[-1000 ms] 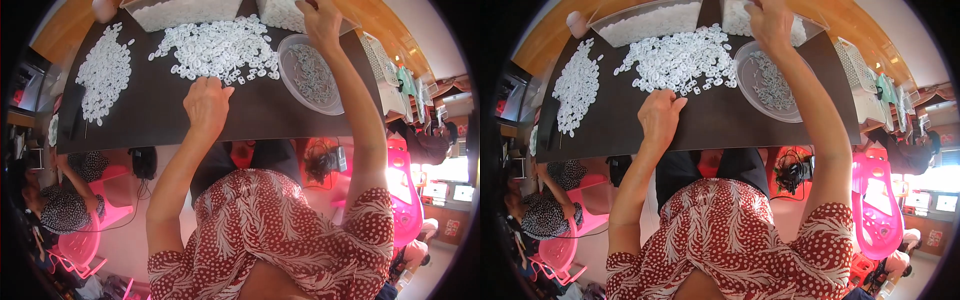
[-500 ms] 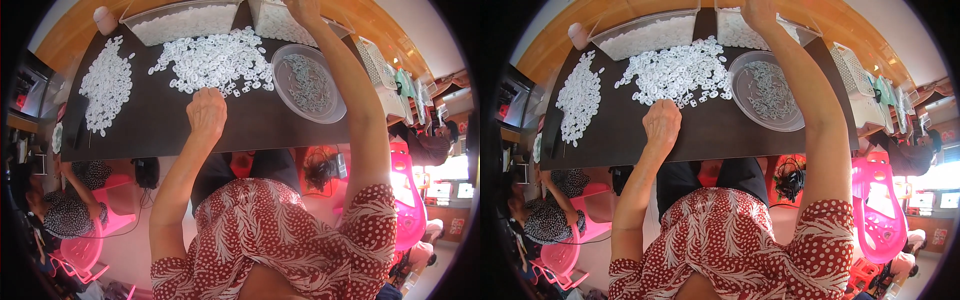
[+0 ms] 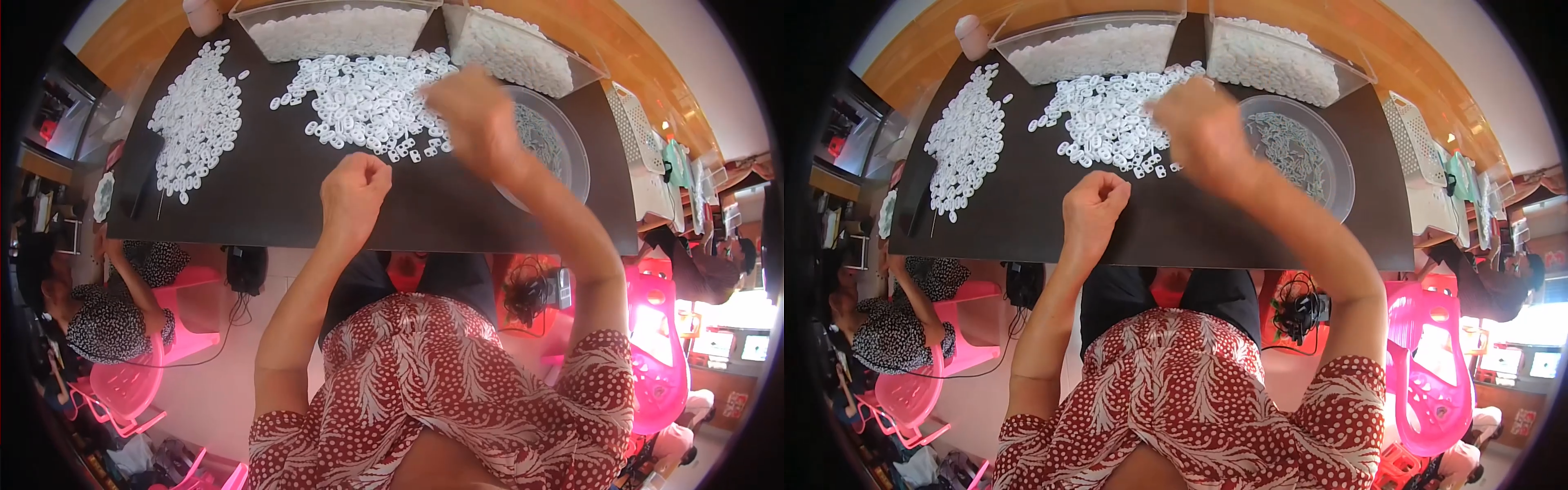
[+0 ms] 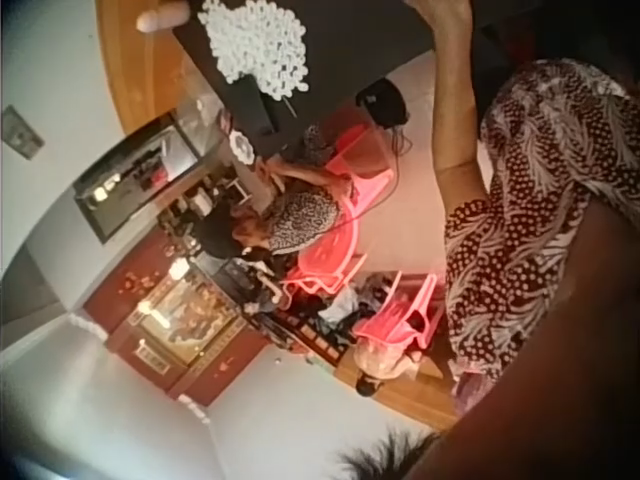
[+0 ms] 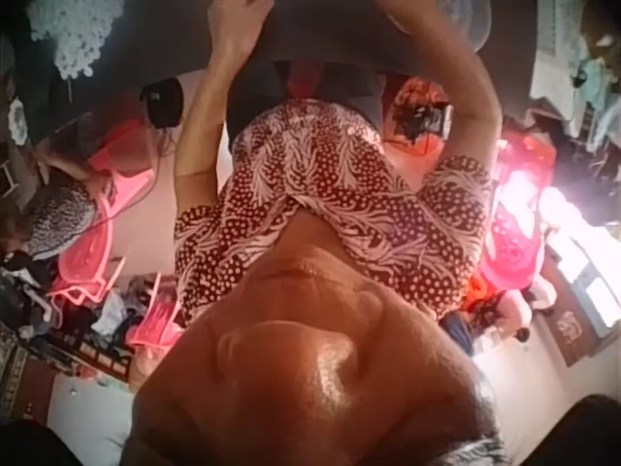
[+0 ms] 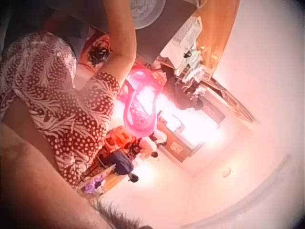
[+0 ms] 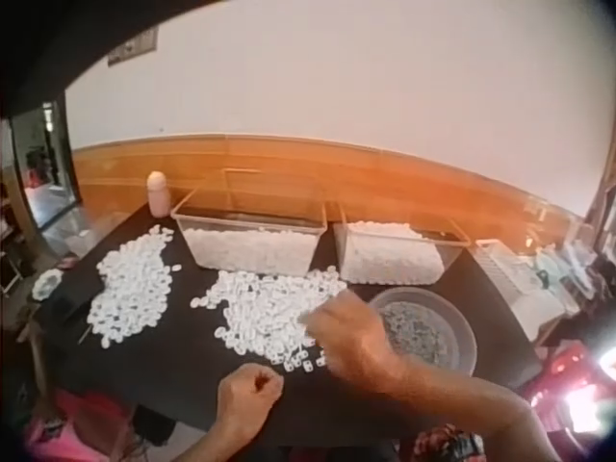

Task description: Assembling small plastic curtain rollers by manually inserting metal pins into the clips.

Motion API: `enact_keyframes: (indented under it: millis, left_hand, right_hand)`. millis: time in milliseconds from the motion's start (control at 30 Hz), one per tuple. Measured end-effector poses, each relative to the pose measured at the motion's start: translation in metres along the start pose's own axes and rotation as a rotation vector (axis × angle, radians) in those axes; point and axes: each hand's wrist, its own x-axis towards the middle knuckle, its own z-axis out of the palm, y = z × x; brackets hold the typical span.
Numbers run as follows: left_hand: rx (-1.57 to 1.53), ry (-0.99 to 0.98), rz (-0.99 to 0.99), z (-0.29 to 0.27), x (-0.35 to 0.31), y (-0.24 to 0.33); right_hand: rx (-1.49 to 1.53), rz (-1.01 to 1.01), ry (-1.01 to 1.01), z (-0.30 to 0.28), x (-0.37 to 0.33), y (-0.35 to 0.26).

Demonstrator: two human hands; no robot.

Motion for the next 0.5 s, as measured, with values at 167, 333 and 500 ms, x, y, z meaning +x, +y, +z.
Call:
enact_keyframes:
  millis: [167, 333, 500]
  left_hand:
    - [-0.716, -0.258, -0.586, -0.016, 0.000, 0.022]
    - [-0.909, -0.366, -0.678, -0.017, -0.007, 0.021]
    - [-0.761, -0.354, -0.567, -0.008, -0.010, 0.019]
  right_hand:
    - [0.426, 0.424, -0.203, 0.011, -0.041, -0.063]
    - [0.499, 0.594, -0.124, 0.010, -0.047, -0.075]
    - [0.386, 0.582, -0.073, 0.009, -0.058, -0.076]
